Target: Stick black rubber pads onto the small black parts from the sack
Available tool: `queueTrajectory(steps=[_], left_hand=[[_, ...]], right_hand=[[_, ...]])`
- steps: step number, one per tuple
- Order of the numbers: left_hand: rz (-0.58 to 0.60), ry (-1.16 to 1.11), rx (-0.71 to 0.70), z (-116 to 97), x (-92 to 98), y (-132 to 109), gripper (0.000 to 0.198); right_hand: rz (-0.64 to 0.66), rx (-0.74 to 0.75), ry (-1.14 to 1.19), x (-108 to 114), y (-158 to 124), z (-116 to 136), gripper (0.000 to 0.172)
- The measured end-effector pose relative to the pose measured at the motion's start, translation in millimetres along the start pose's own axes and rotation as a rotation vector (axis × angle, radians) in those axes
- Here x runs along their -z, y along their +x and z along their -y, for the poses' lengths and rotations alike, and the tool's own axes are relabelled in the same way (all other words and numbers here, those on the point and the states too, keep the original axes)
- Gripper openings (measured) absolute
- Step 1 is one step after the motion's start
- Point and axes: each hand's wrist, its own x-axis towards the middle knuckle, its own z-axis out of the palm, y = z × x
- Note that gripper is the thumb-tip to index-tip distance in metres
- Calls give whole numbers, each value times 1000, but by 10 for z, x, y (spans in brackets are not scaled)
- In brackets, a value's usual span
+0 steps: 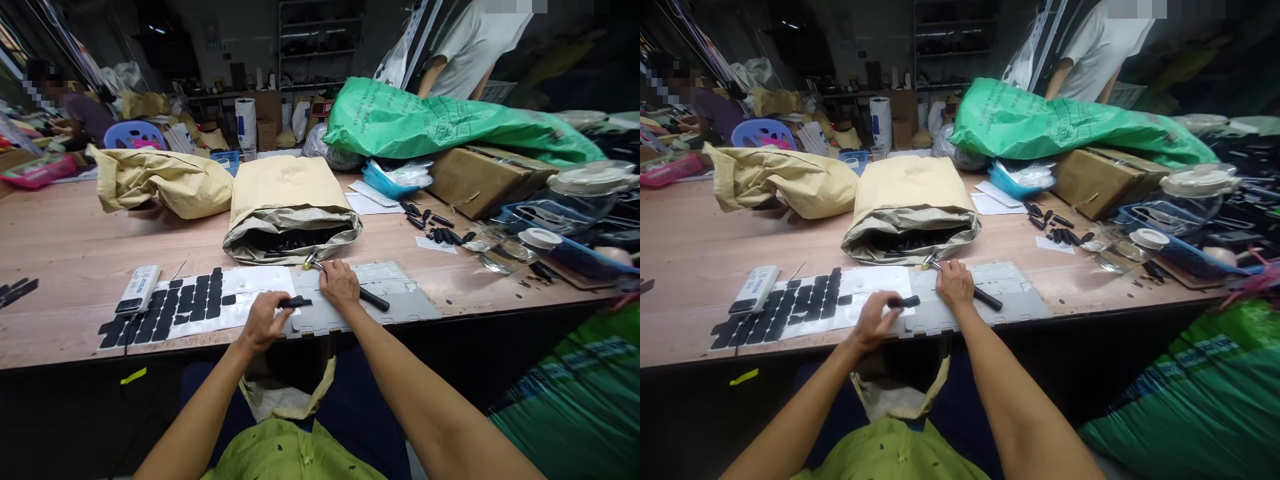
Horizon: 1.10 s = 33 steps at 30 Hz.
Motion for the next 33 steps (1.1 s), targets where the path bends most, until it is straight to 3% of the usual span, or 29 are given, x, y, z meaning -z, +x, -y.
queueTrajectory(steps=[3, 5, 9, 12, 15, 18, 20, 22, 24, 27, 29, 31, 33], left_hand=[[124, -72, -130, -222, -152, -377, 19], [250, -53, -108, -262, -296, -623, 18], [508, 82, 163, -100, -628, -986, 19], [675, 216, 385, 108, -860, -1205, 31], [752, 244, 511, 248, -992, -1404, 45], [723, 164, 414, 167, -951, -1435, 52], [670, 64, 176, -19, -831, -1269, 40], [572, -3, -116, -227, -669, -932, 24], [352, 23, -239, -344, -499, -459, 20], [-97, 90, -57, -200, -270, 338, 24], [-250, 179, 112, 66, -149, 794, 21], [-235, 292, 263, 356, -67, 1110, 16], [-134, 387, 356, 577, -30, 1277, 12]], right_hand=[[-2, 1, -3, -7, -2, -5, 25], [2, 0, -2, -4, -2, -5, 25], [14, -6, -8, 13, 0, 6, 23], [17, -7, -16, 20, -2, 11, 23], [6, 0, -13, 14, -5, 8, 23], [-11, 12, -4, 2, -6, 2, 23], [-18, 13, -4, 0, -6, 1, 22], [-23, 14, -5, 2, -6, 2, 22], [-28, 18, -5, 4, -8, 2, 22], [-35, 23, 0, -4, -9, -2, 22], [-38, 23, 5, -12, -6, -7, 22], [-41, 23, 8, -15, -1, -9, 21], [-40, 22, 10, -12, 4, -7, 19]])
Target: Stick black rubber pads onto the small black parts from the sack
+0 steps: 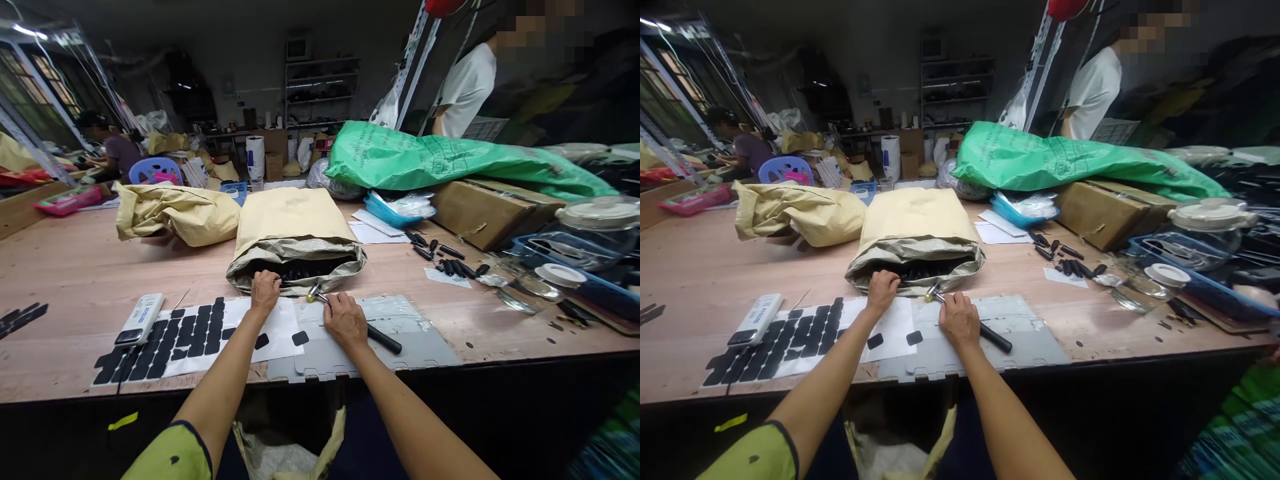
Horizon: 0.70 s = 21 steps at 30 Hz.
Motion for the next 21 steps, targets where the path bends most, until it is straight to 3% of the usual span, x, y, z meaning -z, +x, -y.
queueTrajectory(steps=[5, 11, 16, 21], left_hand=[[204, 173, -44, 109, -80, 86, 6], [195, 164, -104, 41, 21, -51, 9], [177, 14, -274, -12, 232, -500, 9], [284, -65, -271, 20, 243, -991, 7]], right_hand=[[3, -10, 3, 14, 14, 10, 18], [16, -16, 2, 26, 10, 14, 19], [22, -9, -11, 27, 9, 14, 21], [31, -19, -13, 12, 11, 9, 21]])
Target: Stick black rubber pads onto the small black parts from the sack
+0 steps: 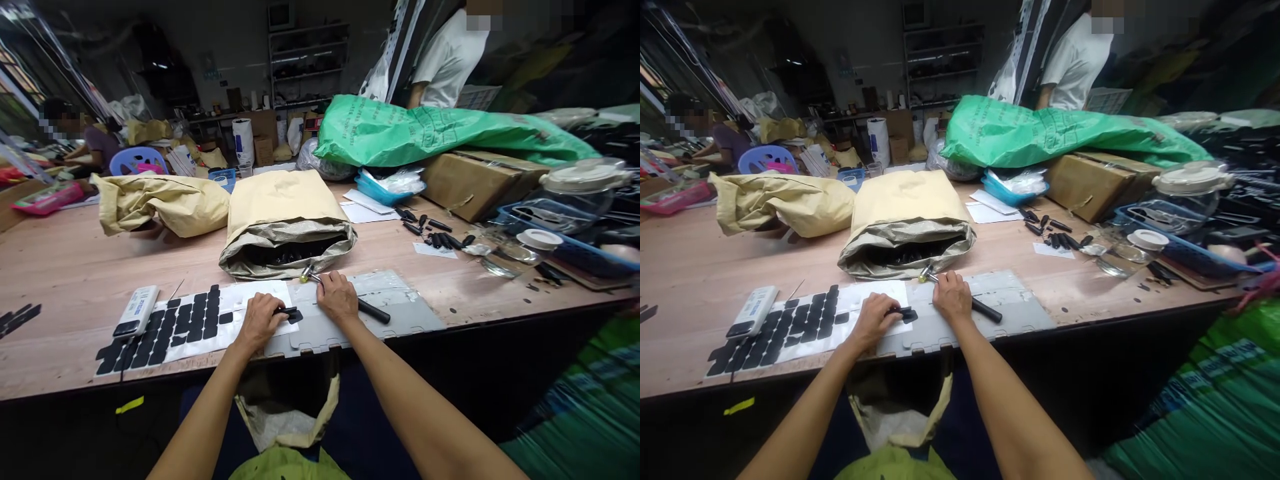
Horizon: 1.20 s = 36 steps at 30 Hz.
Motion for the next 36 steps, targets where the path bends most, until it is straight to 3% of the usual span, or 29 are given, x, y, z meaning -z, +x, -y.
queueTrajectory(steps=[7, 36], left_hand=[[-17, -163, 83, 94, -77, -74, 21], [-104, -265, 146, 118, -144, -111, 16]], right_hand=[[-20, 5, -5, -9, -16, 0, 21], [-84, -77, -64, -11, -85, 10, 22]])
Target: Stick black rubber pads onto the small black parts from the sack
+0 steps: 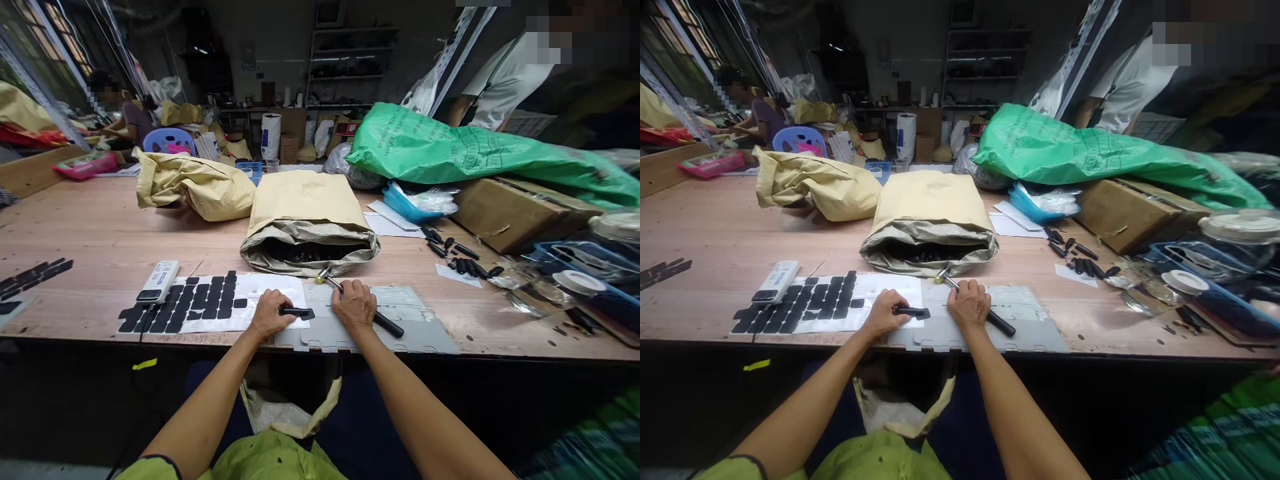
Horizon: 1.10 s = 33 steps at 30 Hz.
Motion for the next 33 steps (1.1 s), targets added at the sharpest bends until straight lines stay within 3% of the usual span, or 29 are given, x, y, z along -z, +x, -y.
queueTrajectory(steps=[16, 21, 26, 29, 33], left_hand=[[-13, -32, -5, 26, 4, -5, 19], [-13, -33, 1, 29, 2, 10, 15], [-13, -27, 5, 31, -15, 14, 16], [-18, -20, -2, 39, -22, 12, 16], [-8, 2, -1, 48, -25, 11, 13]], right_hand=[[28, -8, 26, -9, 13, -8, 20], [74, 24, 118, 96, 15, -40, 17], [-27, 108, 431, 387, -305, 95, 24], [-14, 192, 616, 509, -597, 261, 29], [26, 252, 618, 527, -849, 425, 29]])
